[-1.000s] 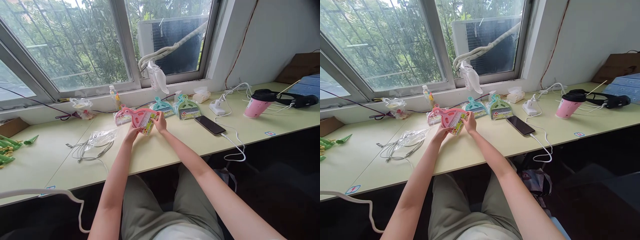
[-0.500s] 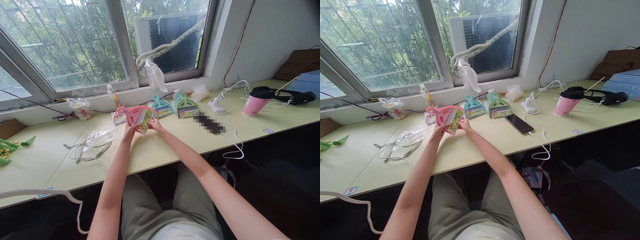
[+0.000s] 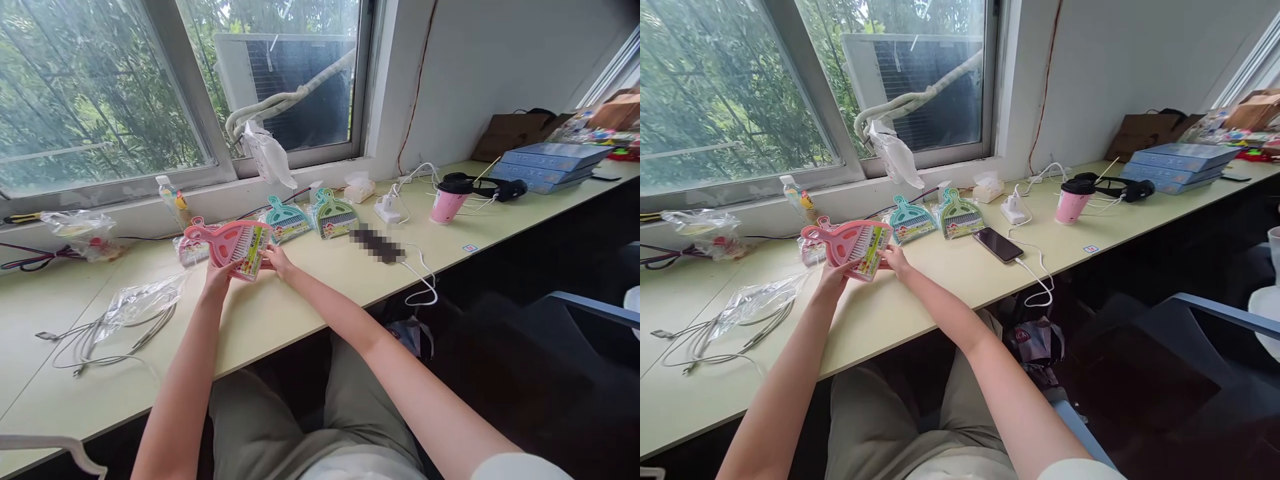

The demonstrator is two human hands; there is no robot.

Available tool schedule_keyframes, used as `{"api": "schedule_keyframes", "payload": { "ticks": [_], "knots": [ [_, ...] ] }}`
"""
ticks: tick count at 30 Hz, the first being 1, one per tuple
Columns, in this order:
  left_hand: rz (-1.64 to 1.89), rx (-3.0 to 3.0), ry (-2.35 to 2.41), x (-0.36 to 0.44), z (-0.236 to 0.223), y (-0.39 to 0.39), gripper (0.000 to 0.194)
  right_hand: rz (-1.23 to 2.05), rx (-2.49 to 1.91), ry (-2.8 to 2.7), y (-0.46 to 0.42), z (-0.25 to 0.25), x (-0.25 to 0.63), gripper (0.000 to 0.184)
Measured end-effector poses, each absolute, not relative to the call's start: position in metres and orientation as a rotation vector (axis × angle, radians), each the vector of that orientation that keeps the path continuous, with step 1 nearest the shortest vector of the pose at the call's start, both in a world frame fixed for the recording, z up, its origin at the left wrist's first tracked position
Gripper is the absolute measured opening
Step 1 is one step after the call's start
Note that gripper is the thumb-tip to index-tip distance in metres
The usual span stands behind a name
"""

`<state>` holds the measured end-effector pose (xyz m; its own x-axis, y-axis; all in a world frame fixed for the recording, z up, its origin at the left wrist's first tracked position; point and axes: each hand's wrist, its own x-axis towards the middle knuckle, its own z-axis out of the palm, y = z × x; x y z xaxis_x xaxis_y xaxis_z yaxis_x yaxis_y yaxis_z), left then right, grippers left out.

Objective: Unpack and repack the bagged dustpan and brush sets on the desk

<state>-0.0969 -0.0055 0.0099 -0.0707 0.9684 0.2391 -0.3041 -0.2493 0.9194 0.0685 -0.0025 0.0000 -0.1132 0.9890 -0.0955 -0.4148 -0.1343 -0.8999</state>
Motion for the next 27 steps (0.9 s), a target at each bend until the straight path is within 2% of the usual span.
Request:
{"api": "schedule_keyframes", "payload": {
  "ticks": [4, 13, 21, 27],
  "knots": [
    [1.529, 1.099, 0.919, -0.096, 0.010, -0.007, 0.076, 1.530, -0.913, -0.880, -0.006, 0.001, 0.069, 0.010],
    [1.525, 1.086, 0.930, -0.097, 0.012, -0.010, 0.075, 1.511, -0.881, -0.890, -0.010, 0.003, 0.068, 0.012],
    [1.544, 1.072, 0.955, -0.099, 0.004, -0.003, 0.065, 1.510, -0.867, -0.905, -0.003, -0.005, 0.067, 0.014],
    [1.443, 1.124, 0.920, -0.100, 0.006, -0.005, 0.067, 1.478, -0.879, -0.877, -0.004, -0.005, 0.068, 0.013]
  ]
}}
